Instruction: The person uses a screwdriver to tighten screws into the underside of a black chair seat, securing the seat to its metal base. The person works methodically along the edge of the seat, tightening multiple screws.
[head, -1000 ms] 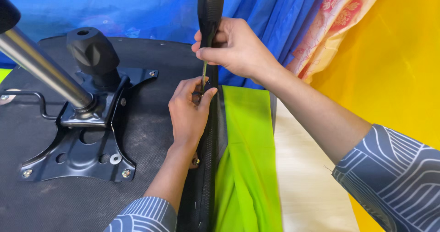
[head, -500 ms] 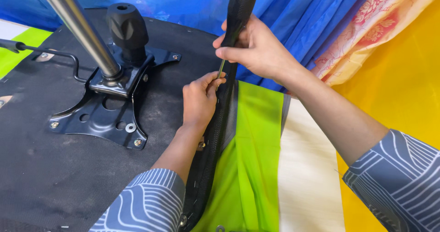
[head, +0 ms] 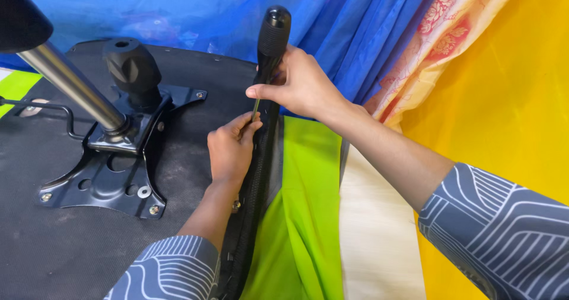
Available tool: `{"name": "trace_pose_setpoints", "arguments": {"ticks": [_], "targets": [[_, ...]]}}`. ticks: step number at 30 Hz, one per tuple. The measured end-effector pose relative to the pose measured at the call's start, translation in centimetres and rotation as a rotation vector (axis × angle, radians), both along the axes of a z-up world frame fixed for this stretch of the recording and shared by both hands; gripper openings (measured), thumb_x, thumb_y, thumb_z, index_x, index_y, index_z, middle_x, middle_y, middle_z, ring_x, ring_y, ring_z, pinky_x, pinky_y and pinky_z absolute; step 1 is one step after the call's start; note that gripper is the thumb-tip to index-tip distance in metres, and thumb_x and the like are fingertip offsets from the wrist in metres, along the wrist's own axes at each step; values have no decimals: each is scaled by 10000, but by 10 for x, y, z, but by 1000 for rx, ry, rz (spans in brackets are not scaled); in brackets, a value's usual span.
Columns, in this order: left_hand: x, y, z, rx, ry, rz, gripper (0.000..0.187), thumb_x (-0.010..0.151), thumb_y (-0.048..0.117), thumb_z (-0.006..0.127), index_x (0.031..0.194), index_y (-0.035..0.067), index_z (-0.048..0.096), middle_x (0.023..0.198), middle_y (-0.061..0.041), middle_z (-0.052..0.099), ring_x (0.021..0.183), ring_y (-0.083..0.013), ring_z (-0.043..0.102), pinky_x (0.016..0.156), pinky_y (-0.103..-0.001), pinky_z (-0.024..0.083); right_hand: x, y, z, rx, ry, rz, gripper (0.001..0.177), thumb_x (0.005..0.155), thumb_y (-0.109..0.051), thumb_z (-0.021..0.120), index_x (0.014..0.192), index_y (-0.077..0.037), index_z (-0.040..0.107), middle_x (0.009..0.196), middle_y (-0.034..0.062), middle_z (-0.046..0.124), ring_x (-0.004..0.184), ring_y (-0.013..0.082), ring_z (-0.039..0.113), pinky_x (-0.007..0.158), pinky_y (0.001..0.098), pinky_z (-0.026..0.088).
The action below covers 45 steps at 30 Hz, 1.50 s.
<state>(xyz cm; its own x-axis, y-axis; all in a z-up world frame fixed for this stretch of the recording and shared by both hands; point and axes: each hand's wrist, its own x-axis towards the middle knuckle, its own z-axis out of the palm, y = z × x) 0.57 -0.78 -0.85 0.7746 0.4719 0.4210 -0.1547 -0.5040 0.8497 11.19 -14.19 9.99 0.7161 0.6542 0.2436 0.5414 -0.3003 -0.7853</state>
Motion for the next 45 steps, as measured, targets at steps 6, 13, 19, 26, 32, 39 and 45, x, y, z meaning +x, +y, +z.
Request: {"name": "trace_pose_setpoints", "arguments": {"ticks": [6, 13, 19, 26, 32, 39, 45], "targets": [[-2, -5, 4, 8, 1, 25, 221, 904, 117, 746, 1118, 67, 768, 977, -113, 784, 828, -200, 787, 749, -301, 589, -1, -3, 2, 169, 56, 235, 393, 855, -58, 800, 1141, -20, 533, 1059, 55, 733, 965, 108, 718, 867, 289, 587], [-2, -5, 12, -94, 136, 27, 198, 897, 116, 741, 1090, 89, 780, 932, -90, 800, 796, -176, 790, 741, -297, 594, 1, -8, 7, 47, 156, 387, 255, 911, 61, 672, 1148, -17, 622, 1100, 67, 702, 965, 115, 673, 832, 300, 563], [-1, 0, 1, -89, 38, -26, 284, 828, 2, 735, 1109, 44, 744, 1018, -108, 794, 919, -191, 794, 824, -299, 613, 14, -2, 6, -22, 184, 213, 257, 918, 7, 706, 1158, -20, 618, 1023, 60, 710, 895, 130, 669, 778, 316, 560], [-2, 0, 2, -126, 69, -11, 268, 828, -16, 732, 1090, 42, 745, 1022, -98, 798, 939, -190, 791, 841, -301, 608, 18, 6, 5, 7, 223, 311, 274, 908, 4, 705, 1167, -6, 614, 1077, 65, 738, 1054, 151, 712, 992, 312, 555], [-2, 3, 1, -111, 74, -31, 260, 835, -3, 737, 1091, 42, 741, 1011, -96, 796, 918, -187, 790, 839, -301, 604, 6, 8, 13, -47, 232, 248, 234, 920, 12, 685, 1146, -6, 628, 1059, 72, 715, 1004, 170, 696, 901, 324, 591], [-3, 1, 2, -81, 37, -38, 254, 847, -10, 705, 1095, 38, 741, 1010, -107, 789, 924, -198, 790, 835, -306, 608, -6, 5, 18, -21, 243, 134, 258, 896, 8, 697, 1139, -29, 619, 1046, 52, 707, 1022, 164, 707, 902, 331, 618], [-2, 3, 3, -87, 53, -54, 262, 855, -8, 684, 1102, 52, 751, 967, -116, 793, 904, -212, 796, 827, -318, 602, -4, -7, 23, -28, 211, 344, 299, 898, 44, 697, 1184, -10, 624, 1140, 75, 716, 1127, 175, 687, 1027, 336, 557]]}}
